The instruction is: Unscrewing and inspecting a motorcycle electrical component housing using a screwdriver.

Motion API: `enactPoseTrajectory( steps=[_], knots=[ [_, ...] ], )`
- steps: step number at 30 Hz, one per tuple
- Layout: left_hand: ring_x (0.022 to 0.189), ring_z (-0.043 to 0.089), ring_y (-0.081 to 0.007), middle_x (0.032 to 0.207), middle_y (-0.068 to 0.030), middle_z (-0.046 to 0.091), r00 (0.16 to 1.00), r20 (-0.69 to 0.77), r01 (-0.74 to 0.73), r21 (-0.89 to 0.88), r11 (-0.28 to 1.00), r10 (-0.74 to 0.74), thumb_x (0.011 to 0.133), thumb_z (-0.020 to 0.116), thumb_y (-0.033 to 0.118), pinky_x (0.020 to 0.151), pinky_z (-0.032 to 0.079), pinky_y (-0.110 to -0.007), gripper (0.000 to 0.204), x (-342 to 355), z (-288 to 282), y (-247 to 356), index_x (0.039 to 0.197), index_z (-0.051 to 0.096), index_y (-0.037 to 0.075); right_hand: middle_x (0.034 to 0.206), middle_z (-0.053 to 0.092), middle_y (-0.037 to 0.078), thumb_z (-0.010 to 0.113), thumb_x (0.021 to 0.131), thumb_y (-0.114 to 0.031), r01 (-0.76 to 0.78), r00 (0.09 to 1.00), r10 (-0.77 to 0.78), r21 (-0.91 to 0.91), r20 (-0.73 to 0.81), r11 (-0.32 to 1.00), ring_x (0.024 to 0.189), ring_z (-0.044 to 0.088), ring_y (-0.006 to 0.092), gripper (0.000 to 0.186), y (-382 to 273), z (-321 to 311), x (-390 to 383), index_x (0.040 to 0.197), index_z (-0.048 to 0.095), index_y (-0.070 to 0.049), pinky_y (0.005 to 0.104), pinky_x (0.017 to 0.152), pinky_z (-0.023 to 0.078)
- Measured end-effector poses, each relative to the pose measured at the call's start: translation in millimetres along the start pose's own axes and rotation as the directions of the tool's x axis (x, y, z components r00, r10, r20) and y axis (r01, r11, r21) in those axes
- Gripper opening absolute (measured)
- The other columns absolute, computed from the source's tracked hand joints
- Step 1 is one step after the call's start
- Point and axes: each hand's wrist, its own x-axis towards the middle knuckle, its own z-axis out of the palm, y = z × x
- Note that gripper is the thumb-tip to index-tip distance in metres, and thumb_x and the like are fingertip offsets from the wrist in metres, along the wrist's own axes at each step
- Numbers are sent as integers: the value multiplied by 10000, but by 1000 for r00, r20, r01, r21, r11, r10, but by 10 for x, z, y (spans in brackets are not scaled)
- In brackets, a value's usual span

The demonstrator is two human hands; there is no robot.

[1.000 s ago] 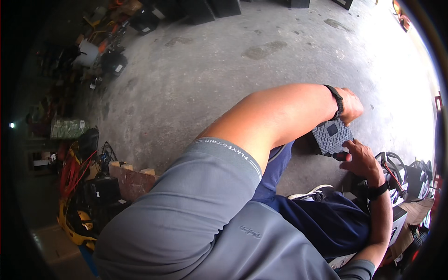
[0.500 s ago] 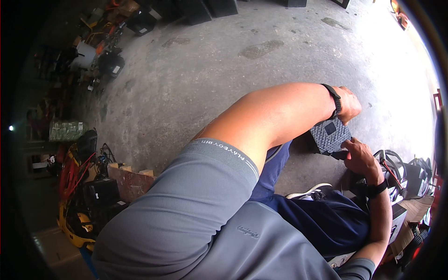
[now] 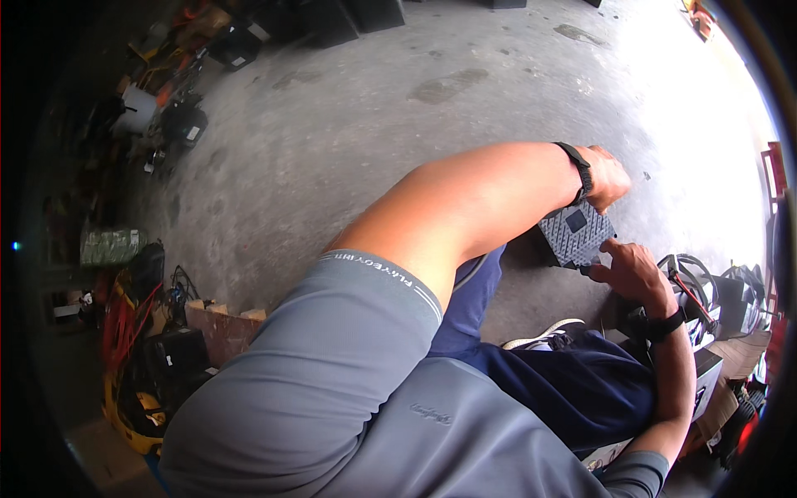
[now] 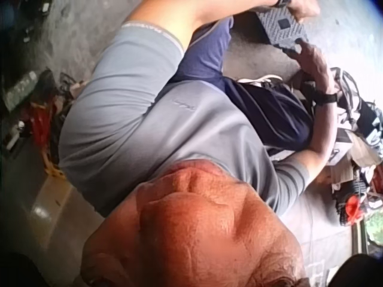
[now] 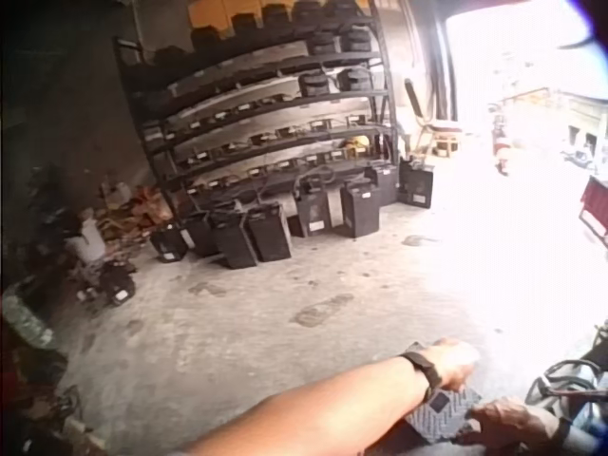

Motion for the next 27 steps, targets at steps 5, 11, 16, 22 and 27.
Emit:
enactPoseTrajectory(
  steps=[5, 11, 16, 22, 27],
  knots=[
    [1042, 655, -327, 1049, -191, 696, 999, -30, -17, -11, 1000, 17, 811, 738, 307, 889, 521, -413, 352, -35, -12, -29, 1019, 716, 25, 803, 623, 187, 716, 768, -218, 144, 986, -143, 11, -88, 989, 824, 631, 390, 327, 64, 28, 60, 1015, 599, -38, 464, 730, 495],
    [982, 651, -368, 952, -210, 684, 997, -55, -56, -63, 996, 52, 816, 723, 303, 858, 517, -440, 322, 24, 57, -85, 947, 691, 10, 669, 638, 166, 688, 853, -338, 101, 988, -110, -88, -109, 991, 673, 637, 364, 294, 276, 146, 57, 873, 667, -46, 435, 609, 489],
    [1034, 644, -348, 1030, -195, 686, 1000, -25, -19, -20, 1000, 18, 819, 725, 297, 891, 511, -425, 333, 52, 29, -16, 1004, 697, 20, 692, 651, 165, 655, 864, -325, 374, 838, -368, -67, -404, 925, 666, 640, 389, 281, 262, 159, 19, 894, 660, -46, 451, 637, 501],
    [1043, 651, -331, 1065, -182, 690, 1000, -19, 21, -15, 1000, -22, 829, 726, 286, 901, 512, -418, 334, 23, -12, 18, 1036, 705, 25, 739, 663, 170, 700, 823, -305, 49, 999, -47, -115, 18, 992, 724, 664, 383, 342, 183, 98, 50, 1005, 605, -31, 469, 655, 509],
    [1035, 652, -331, 1058, -173, 694, 999, -29, 38, -9, 999, -38, 827, 728, 295, 895, 509, -420, 330, 19, 15, -17, 1040, 704, 44, 815, 643, 190, 712, 782, -151, 144, 980, -164, -167, -113, 975, 814, 654, 376, 305, 157, 101, 36, 1029, 588, -24, 465, 719, 514]
  ],
)
